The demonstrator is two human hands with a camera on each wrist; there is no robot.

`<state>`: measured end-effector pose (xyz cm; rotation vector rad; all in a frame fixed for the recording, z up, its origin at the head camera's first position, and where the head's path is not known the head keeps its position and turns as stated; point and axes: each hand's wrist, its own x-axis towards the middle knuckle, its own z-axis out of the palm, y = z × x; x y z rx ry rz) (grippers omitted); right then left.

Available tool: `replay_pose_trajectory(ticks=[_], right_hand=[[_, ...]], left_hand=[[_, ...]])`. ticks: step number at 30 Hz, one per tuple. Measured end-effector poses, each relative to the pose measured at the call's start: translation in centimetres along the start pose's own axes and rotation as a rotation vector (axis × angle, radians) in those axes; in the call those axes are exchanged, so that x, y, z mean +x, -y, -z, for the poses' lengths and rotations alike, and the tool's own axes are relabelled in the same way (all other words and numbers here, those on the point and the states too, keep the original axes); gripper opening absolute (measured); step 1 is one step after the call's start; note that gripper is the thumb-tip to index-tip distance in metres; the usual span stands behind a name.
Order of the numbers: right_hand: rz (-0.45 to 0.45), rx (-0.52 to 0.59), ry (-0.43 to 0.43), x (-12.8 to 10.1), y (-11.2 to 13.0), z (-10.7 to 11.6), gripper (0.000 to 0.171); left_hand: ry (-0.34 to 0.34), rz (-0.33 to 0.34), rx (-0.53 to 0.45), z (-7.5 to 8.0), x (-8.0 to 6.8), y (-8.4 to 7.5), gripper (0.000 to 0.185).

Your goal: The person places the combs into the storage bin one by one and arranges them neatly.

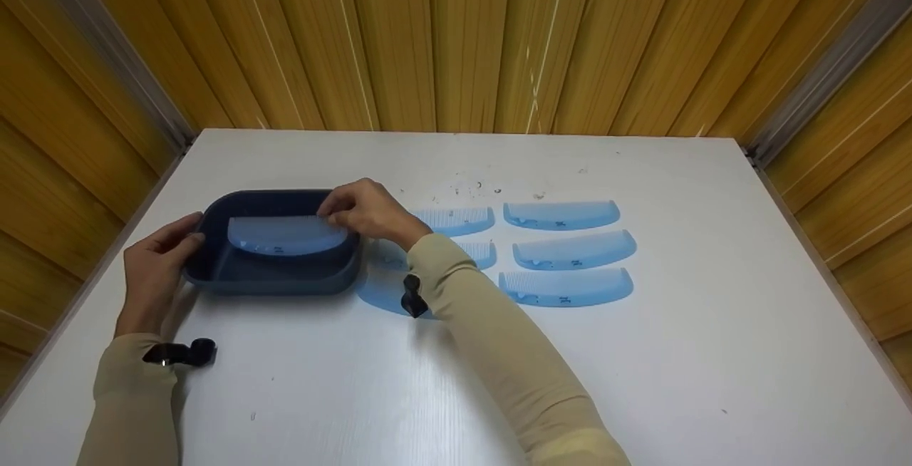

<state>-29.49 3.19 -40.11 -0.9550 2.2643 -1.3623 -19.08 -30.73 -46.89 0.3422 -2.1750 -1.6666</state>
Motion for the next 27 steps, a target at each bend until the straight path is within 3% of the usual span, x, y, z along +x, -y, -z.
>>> replay_pose_trajectory(ticks=[6,14,22,27], right_hand=[[-0.03,-0.028,0.014,0.3,0.3,0.0,0.018],[-0.041,-0.082,0.042,0.5,0.7,0.0,0.018],[-0.027,-0.29,0.097,0.7,1.3,-0.4,0.049],[-0.006,-0.357,0.119,0.7,1.1,-0.6,0.055]], left_hand=[[-0.004,0.029,0.009,0.1,0.1,-0.1,0.038],[-0.005,0.014,-0.025,0.0,0.0,0.0,0.036],[-0.007,0.032,-0.001,-0.1,-0.2,-0.2,0.037],[0.0,0.046,-0.042,-0.4,-0.3,-0.3,0.037]])
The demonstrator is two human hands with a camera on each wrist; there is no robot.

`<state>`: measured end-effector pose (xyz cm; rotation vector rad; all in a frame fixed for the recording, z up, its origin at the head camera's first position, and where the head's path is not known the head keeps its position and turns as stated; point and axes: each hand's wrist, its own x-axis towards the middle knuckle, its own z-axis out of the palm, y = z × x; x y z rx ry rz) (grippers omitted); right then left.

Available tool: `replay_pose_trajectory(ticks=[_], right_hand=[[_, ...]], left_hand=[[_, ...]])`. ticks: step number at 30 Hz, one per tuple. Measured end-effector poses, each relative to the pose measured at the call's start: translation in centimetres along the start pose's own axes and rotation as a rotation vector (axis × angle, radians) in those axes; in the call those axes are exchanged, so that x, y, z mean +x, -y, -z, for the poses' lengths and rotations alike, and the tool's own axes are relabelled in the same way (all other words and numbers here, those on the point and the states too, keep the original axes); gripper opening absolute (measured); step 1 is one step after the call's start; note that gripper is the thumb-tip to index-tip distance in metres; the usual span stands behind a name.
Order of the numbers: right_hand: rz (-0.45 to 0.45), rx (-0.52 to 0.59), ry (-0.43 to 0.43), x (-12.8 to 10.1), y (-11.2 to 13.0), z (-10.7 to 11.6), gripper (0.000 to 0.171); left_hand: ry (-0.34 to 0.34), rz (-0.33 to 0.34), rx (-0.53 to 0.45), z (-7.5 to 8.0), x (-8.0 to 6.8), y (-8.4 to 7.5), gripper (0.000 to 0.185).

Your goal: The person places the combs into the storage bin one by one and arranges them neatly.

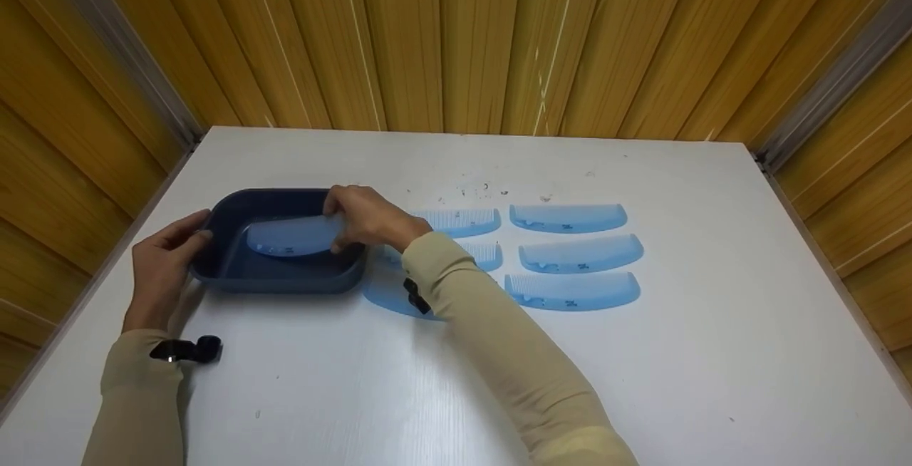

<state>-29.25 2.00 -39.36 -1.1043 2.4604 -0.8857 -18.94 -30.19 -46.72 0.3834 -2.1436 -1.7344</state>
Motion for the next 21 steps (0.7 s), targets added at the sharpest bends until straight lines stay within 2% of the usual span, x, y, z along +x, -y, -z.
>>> replay_pose_trajectory(ticks=[12,17,21], right_hand=[[0.061,-0.123,0.023,0.2,-0.36,-0.21,0.056],[0.063,-0.183,0.047,0.22,0.01,-0.35,0.053],[0.104,-0.243,0.067,0.4,0.13,-0.63,0.052]], left_hand=[[0.007,0.016,-0.045,0.03,0.07,0.34,0.036],[-0.01,-0.01,-0.053,0.02,-0.02,0.29,0.035],[-0.006,-0.03,-0.019,0.07,-0.15,0.29,0.035]])
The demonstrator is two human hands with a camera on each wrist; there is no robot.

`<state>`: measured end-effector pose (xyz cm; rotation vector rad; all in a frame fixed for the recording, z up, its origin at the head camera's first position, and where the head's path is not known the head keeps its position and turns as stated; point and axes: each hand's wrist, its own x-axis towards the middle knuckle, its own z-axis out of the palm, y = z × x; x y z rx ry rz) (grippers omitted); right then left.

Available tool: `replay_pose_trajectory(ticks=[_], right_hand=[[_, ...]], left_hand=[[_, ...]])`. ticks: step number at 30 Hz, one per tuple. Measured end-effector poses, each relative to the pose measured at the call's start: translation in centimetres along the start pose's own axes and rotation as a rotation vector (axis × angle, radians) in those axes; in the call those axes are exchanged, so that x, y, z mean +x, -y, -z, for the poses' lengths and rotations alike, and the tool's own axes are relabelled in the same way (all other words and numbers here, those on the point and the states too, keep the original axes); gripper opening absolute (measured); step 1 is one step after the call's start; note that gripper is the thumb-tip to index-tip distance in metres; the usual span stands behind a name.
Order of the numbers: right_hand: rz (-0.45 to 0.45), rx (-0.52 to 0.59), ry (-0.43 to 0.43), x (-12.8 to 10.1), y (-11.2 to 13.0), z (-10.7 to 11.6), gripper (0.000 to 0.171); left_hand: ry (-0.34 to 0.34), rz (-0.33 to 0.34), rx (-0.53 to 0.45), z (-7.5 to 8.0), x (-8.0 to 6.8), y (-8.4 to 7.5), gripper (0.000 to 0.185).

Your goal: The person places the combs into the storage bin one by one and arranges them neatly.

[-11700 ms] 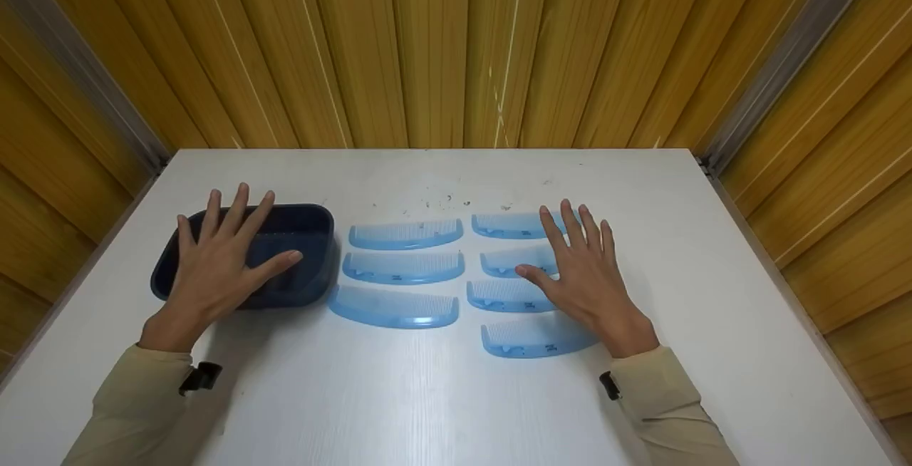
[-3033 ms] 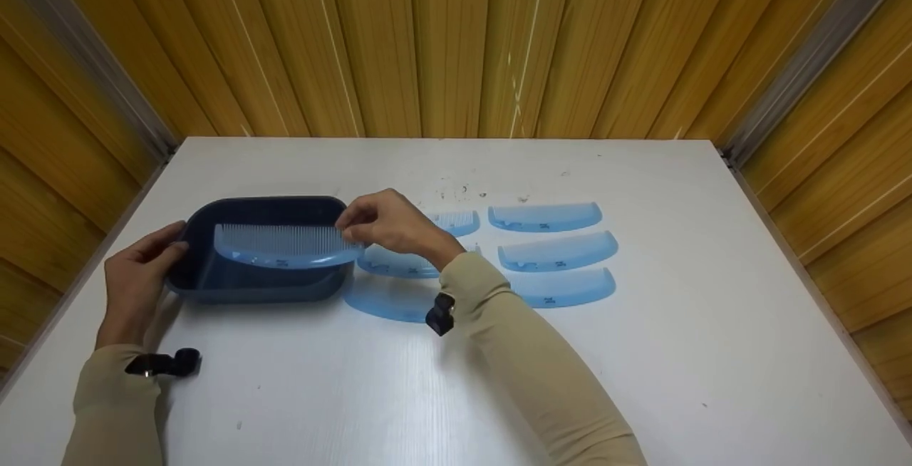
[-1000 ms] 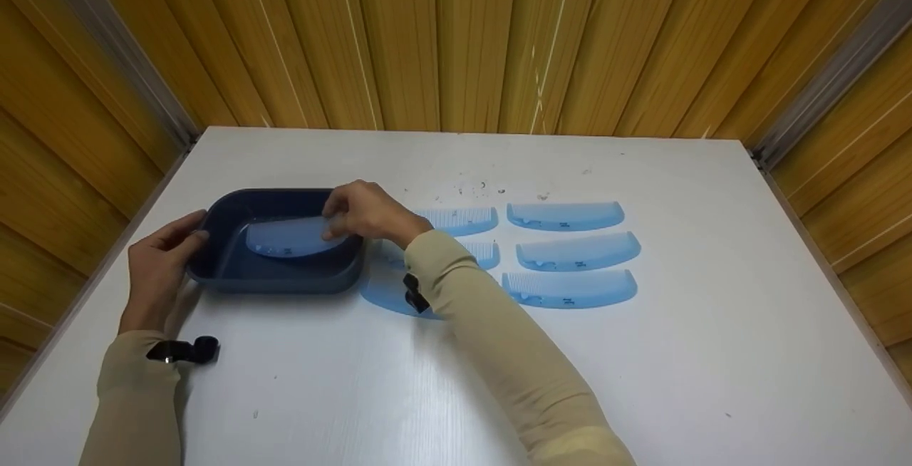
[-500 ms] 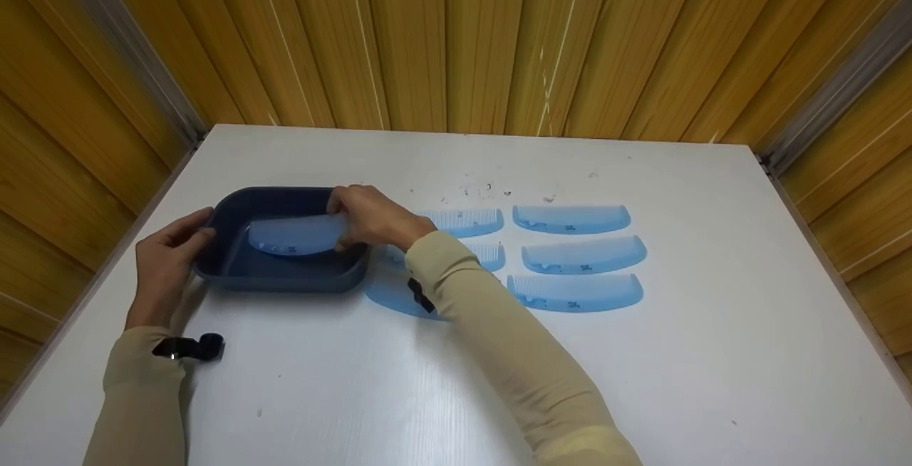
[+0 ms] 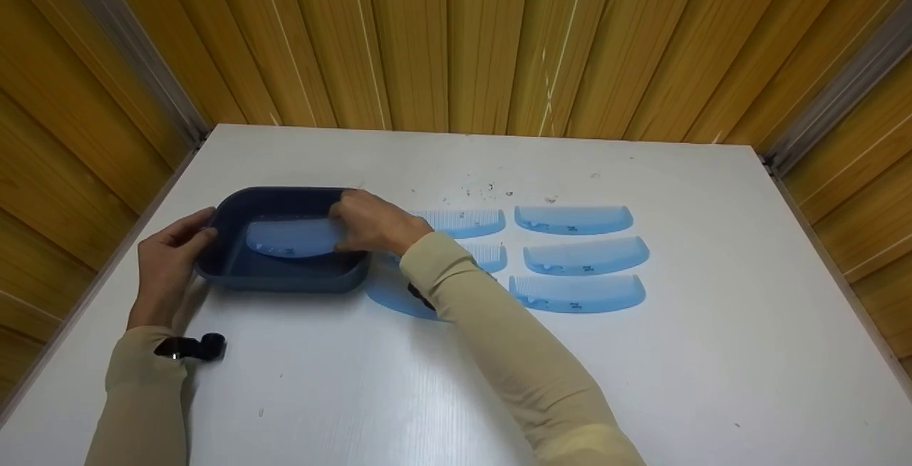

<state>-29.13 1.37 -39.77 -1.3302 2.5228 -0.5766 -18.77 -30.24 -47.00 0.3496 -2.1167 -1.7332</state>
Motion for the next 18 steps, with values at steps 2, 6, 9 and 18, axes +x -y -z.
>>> replay_pose_trajectory(ticks=[2,6,9,18], right_hand=[[0.023,-0.033,0.003,0.2,0.0,-0.1,0.051],[0.032,-0.096,0.018,0.5,0.1,-0.3,0.049],[0.018,-0.143,0.036,0.8,0.3,-0.5,0.047],[-0.057,-0.24,0.098,1.6,0.6,-0.9,0.038]], left_hand=[[0.007,-0.001,0.016,0.0,0.0,0.0,0.035],[0.01,0.026,0.001,0.0,0.0,-0.1,0.036],[0.006,0.045,-0.018,0.0,0.0,-0.1,0.036],[-0.005,0.03,-0.012,-0.1,0.0,-0.1,0.035]])
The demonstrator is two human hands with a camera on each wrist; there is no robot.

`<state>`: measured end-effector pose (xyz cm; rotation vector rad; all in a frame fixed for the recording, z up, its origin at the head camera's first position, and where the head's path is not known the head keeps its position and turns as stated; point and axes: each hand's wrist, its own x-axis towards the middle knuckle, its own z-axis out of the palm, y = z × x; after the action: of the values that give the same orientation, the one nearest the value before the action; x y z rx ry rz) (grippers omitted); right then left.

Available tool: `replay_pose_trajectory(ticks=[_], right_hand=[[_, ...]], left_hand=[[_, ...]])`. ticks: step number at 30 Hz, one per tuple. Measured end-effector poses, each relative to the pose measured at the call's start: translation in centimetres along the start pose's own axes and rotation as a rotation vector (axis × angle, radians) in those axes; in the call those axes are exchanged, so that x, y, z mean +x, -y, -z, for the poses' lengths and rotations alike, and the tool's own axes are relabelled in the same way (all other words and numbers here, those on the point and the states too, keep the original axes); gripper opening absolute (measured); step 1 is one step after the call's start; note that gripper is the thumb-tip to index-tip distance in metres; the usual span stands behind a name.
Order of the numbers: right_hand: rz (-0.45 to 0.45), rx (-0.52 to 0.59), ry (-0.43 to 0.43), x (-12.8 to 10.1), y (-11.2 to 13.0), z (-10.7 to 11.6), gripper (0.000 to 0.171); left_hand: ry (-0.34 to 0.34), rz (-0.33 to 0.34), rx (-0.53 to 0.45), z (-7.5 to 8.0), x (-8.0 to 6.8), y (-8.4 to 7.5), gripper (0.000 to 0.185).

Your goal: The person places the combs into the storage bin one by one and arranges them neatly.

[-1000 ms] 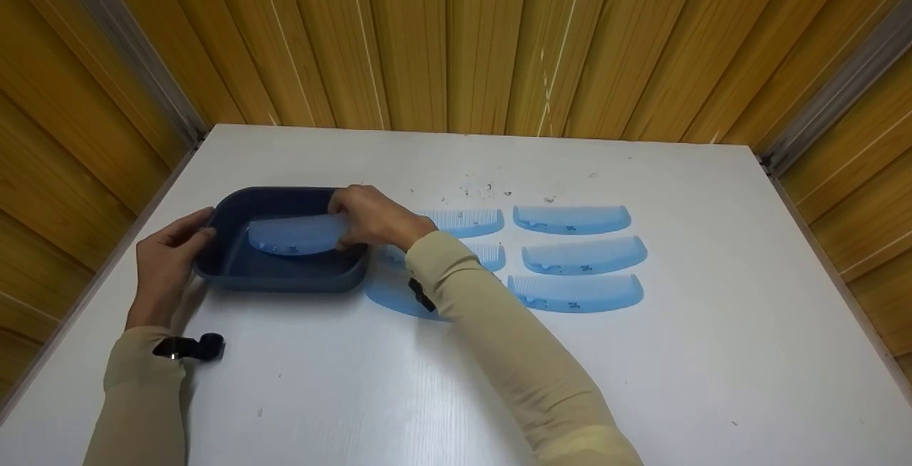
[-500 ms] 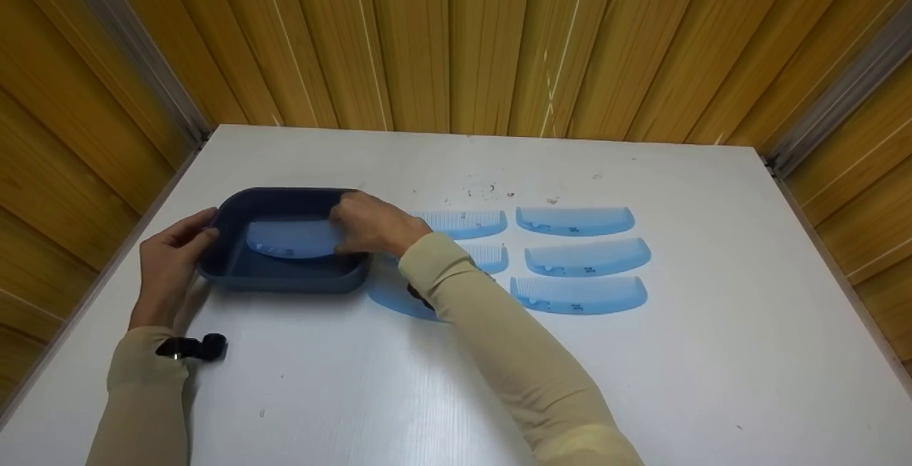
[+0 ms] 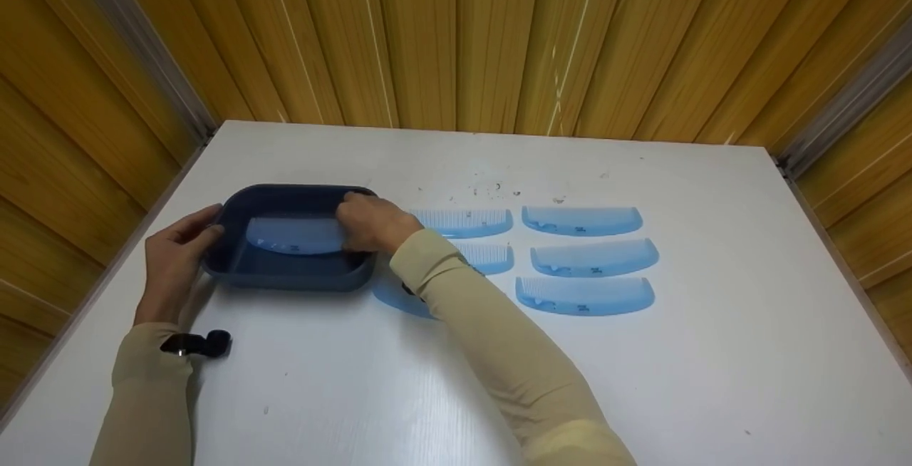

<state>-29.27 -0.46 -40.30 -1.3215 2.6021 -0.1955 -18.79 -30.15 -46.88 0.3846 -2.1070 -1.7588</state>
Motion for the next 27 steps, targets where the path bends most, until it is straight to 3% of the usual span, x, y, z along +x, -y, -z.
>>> replay_pose_trajectory(ticks=[7,14,27], right_hand=[[-0.021,-0.07,0.058,0.5,0.16,-0.3,0.037],[-0.02,-0.15,0.091,0.61,0.37,-0.58,0.031],[-0.04,-0.12,0.071,0.82,0.53,-0.49,0.023]], left_hand=[[0.007,0.011,-0.008,-0.04,-0.04,-0.01,0.036],[0.011,-0.038,0.027,-0.03,0.31,0.28,0.036],[0.005,-0.017,0.009,-0.1,0.19,0.14,0.036]])
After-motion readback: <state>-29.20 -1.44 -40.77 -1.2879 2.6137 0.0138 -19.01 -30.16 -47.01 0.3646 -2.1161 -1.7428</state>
